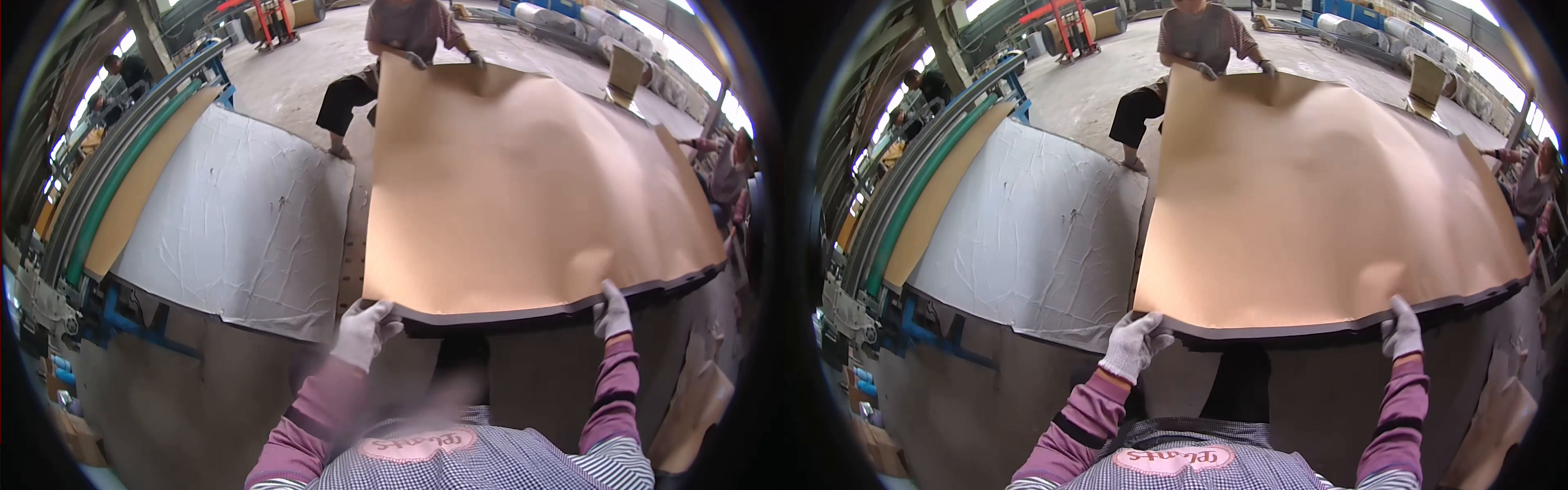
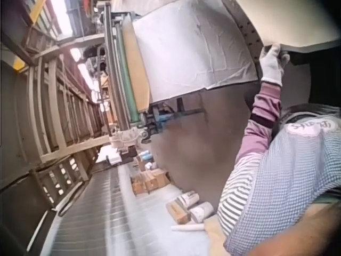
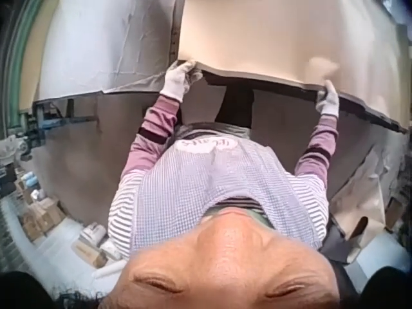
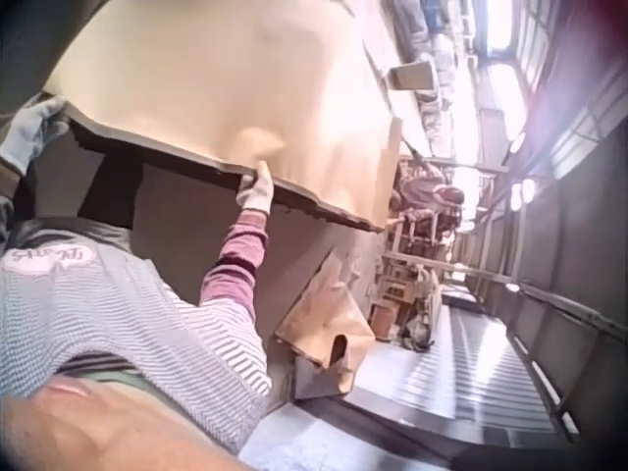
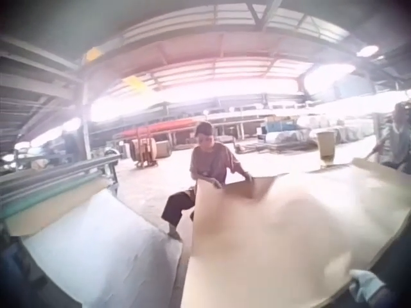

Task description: Handling and stacking large brown paper sheets coming from a processing machine.

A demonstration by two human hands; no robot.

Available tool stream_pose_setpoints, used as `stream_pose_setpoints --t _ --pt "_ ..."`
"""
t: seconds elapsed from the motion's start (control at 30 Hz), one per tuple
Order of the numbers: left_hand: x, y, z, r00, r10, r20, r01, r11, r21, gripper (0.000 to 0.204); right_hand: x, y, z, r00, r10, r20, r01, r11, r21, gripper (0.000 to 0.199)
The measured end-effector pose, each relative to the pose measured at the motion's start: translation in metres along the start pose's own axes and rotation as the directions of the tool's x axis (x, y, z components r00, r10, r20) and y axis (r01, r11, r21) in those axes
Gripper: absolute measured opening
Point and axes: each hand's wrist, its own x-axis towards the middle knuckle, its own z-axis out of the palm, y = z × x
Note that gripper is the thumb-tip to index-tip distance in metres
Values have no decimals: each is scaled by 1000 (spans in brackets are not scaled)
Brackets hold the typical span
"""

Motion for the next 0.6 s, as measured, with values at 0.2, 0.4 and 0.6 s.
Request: stream_pose_setpoints --t 0.2,0.4,0.6 --pt "15 -9 24 984 -160 -75 176 922 345 16 90 13 -53 950 -172 -261 109 965 -240 16" --pt "31 -11 -3 958 -283 -53 288 947 141 16 15 -59 -29 987 -105 -123 -48 534 -844 29" --pt "47 -13 -22 931 -356 -83 364 921 135 15 -139 42 220 412 -356 839 902 34 -429 51"
